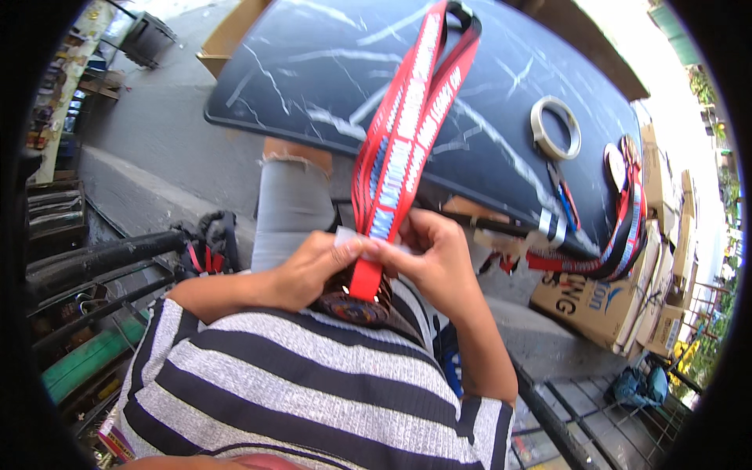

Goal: The person sits on the ground and assembles medals by attaching red ribbons to metal medallions. They use clear tape to secure the ribbon ends and repeatedly adjust the ribbon loops and medallion position. The person handles multiple medals and ribbons, stacking them on a nearby surface as they work.

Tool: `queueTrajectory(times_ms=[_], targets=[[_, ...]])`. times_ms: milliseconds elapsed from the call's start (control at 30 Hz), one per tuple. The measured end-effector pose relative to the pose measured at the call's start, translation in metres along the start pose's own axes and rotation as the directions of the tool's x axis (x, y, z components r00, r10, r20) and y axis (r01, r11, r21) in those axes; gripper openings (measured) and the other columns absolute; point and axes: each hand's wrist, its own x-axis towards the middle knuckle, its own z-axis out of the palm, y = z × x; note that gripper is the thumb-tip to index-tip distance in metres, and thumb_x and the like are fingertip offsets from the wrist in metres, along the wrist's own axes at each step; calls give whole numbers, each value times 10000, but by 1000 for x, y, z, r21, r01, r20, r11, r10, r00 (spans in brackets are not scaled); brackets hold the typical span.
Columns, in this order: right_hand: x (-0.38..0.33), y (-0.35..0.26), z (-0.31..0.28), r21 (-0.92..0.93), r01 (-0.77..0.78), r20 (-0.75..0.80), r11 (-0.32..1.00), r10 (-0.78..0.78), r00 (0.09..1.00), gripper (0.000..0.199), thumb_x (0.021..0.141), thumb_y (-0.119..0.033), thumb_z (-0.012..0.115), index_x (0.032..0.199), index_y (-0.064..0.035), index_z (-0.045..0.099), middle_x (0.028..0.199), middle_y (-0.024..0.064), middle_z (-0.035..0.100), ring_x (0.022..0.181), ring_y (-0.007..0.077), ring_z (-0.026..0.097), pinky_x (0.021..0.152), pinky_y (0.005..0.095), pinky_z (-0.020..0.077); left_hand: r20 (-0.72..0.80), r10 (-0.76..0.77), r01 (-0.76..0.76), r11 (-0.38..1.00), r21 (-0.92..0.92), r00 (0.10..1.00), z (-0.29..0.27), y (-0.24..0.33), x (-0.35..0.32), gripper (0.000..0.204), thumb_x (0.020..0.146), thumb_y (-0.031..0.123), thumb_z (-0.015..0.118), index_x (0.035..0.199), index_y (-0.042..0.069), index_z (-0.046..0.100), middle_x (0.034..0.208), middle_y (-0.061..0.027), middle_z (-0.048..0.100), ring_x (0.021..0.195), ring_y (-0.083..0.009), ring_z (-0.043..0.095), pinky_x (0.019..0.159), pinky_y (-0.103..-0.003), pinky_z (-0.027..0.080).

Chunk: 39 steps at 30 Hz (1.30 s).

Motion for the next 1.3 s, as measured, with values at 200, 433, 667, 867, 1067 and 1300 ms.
queueTrajectory(times_ms=[200,433,667,867,1067,1300], targets=[[5,2,-4,159,-64,134,985,43,990,324,840,-191,783,1078,-5,665,866,-17,652,688,11,523,578,185,416,11,55,-56,992,109,998,-2,7,1,435,1076,276,341,1184,-55,603,977,-92,682,918,-121,611,831,-283,475],[11,23,-19,200,-174,299,964,109,948,439,834,-350,783,1111,-25,681,792,-43,635,647,18,527,535,186,398,50,-50,45,995,94,998,-6,2,-1,434,1075,280,339,1180,-58,591,1058,-97,666,974,-131,618,865,-285,479],[10,31,-25,359,-222,346,906,92,934,330,842,-319,778,1013,-50,692,858,-33,656,723,34,560,583,199,415,60,-81,83,996,-30,995,-2,2,0,449,1073,302,347,1238,-64,549,1170,-118,616,1089,-175,598,973,-316,455],[10,9,-19,99,-99,225,990,75,971,312,815,-319,803,957,-54,721,684,-57,591,595,8,488,535,169,389,15,77,-77,997,-13,997,-4,-7,2,414,1071,283,360,1315,-32,472,1261,-80,509,1178,-145,509,1033,-310,384],[5,9,-7,163,-55,120,985,36,992,275,808,-261,818,916,-44,688,629,-61,522,543,6,430,490,174,323,-10,-37,34,979,-203,999,-11,-14,-2,378,1058,266,429,1207,-50,573,1207,-59,508,1125,-117,526,962,-268,418],[1,17,-6,205,-15,93,979,-4,996,277,819,-281,804,896,-54,664,592,-93,435,534,3,405,489,176,319,-184,-147,30,850,-525,972,-5,-19,2,151,962,131,616,984,-15,650,903,-82,682,816,-123,671,723,-282,587]])
